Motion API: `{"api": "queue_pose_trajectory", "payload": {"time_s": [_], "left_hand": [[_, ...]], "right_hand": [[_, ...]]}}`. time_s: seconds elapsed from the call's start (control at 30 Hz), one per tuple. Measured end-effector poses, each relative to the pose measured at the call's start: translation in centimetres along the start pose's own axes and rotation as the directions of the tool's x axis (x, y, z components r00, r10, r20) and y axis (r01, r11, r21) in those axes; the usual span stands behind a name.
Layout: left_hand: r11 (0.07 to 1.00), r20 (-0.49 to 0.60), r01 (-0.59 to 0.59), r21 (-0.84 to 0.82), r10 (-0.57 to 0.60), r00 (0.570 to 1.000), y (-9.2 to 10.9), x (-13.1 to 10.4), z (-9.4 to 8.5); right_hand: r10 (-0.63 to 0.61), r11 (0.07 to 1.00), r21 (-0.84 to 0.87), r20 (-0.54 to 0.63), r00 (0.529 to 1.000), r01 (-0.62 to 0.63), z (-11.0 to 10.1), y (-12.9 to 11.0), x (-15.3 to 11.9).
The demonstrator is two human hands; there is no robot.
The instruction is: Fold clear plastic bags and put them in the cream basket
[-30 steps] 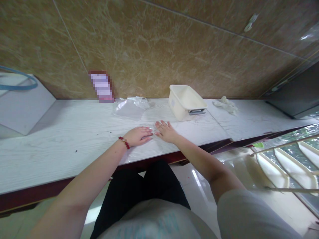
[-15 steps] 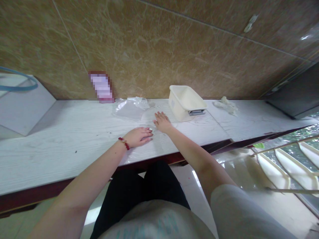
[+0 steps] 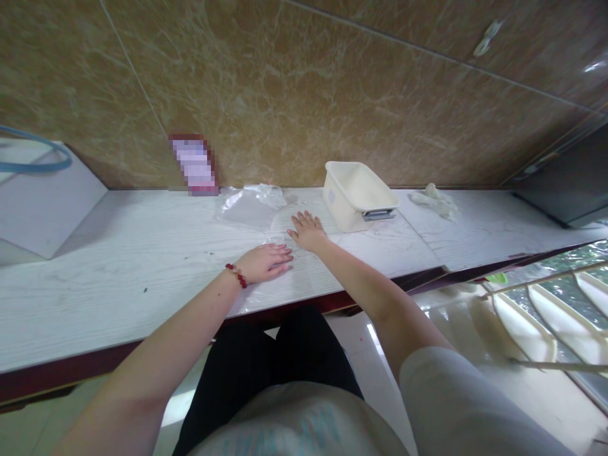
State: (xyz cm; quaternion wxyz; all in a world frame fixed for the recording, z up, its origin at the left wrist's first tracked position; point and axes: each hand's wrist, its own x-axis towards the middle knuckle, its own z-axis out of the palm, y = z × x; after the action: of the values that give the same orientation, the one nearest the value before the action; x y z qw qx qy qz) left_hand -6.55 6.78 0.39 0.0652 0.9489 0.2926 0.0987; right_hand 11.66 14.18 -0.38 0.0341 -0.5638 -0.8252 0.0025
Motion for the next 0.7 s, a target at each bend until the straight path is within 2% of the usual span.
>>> {"api": "queue_pose_trajectory", "payload": {"time_s": [0.27,0.33,0.4,0.47,0.53,0.57,0.6,0.63,0.7], "left_hand": [[0.997,-0.051,-0.027,-0.072,0.023,0.998,0.0,0.1,0.2],[0.989,-0.089,-0.033,-0.145,0.020,0.996,-0.1,0.1,0.0],[0.970,-0.167,0.002,-0.242,-0.044,0.985,-0.3,-0.2,-0.6],[0.938,-0.273,0.100,-0.333,-0.197,0.942,-0.7,-0.8,-1.6],[0.885,-0.358,0.247,-0.394,-0.395,0.846,-1.0,-1.9,-2.9],[0.855,-0.376,0.323,-0.406,-0.479,0.794,-1.1,-2.5,-3.6],[0.828,-0.366,0.396,-0.398,-0.539,0.759,-1.1,-3.2,-4.2],[0.806,-0.337,0.462,-0.369,-0.580,0.742,-0.9,-3.9,-4.7],[0.795,-0.258,0.533,-0.290,-0.601,0.756,-0.1,-5.2,-5.1]], "right_hand": [[-0.025,0.999,0.017,-0.105,0.994,0.027,-0.6,-1.1,-0.5],[-0.054,0.999,-0.001,-0.106,0.993,0.054,-0.3,-1.4,-0.7],[-0.050,0.999,-0.008,-0.073,0.996,0.050,0.0,-1.8,-0.9],[-0.031,0.999,-0.009,-0.048,0.998,0.030,0.2,-2.0,-0.9],[-0.028,1.000,-0.013,-0.050,0.998,0.028,0.3,-2.0,-0.9],[-0.030,0.999,-0.014,-0.057,0.998,0.030,0.3,-2.0,-0.9],[-0.035,0.999,-0.013,-0.065,0.997,0.034,0.3,-2.0,-0.9],[-0.040,0.999,-0.009,-0.073,0.997,0.039,0.3,-2.0,-0.9],[-0.041,0.999,0.005,-0.094,0.995,0.042,0.4,-1.9,-1.0]]}}
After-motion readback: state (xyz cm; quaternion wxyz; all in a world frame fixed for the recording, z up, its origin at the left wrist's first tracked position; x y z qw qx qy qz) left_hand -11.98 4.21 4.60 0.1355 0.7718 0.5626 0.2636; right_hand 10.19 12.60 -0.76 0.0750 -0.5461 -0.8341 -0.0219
